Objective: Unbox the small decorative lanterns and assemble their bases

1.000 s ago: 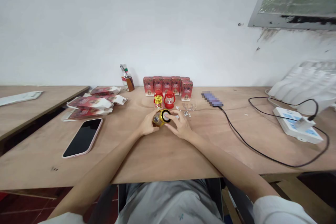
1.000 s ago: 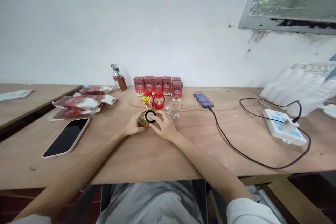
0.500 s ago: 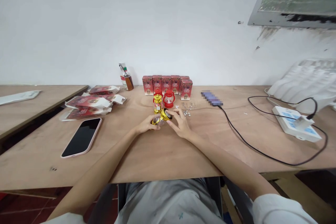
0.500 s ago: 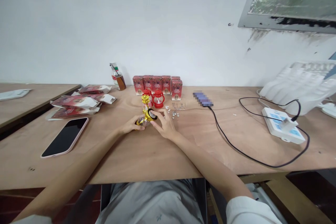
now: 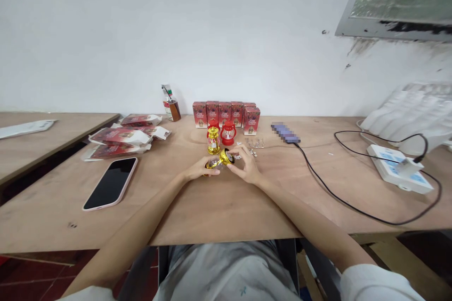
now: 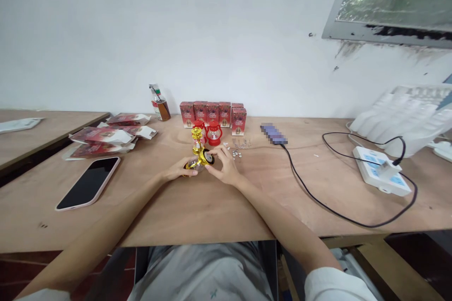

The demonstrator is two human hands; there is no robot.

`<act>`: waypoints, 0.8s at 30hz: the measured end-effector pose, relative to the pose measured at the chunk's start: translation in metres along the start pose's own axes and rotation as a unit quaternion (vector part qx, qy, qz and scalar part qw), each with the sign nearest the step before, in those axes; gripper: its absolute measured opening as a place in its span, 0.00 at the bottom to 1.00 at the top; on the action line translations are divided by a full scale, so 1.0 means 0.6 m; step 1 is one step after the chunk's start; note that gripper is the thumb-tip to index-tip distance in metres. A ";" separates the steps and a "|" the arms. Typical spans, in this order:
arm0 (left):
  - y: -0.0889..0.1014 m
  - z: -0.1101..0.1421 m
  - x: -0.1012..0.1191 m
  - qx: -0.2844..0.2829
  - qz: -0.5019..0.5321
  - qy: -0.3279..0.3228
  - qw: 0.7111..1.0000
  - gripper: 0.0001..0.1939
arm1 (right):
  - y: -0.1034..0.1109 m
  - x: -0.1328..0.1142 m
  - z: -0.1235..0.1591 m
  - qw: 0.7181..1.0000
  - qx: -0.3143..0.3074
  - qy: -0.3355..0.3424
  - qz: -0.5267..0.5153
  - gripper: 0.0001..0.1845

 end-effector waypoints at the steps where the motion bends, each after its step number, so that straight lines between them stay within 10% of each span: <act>1: -0.001 0.000 0.001 -0.004 -0.003 -0.002 1.000 0.32 | 0.001 0.000 0.000 1.000 -0.002 0.004 -0.004 0.15; 24: 0.000 -0.003 -0.005 -0.023 -0.024 0.007 0.999 0.29 | -0.001 0.000 -0.004 0.997 -0.068 0.009 -0.045 0.18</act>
Point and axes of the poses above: each hand's wrist, its own z-axis away from the middle knuckle, its own y-axis out of the back of the hand, x = y × z, the point moved 6 cm from there along -z, towards the middle knuckle, and after that the axes turned 2 degrees about z, right-handed, at the moved point
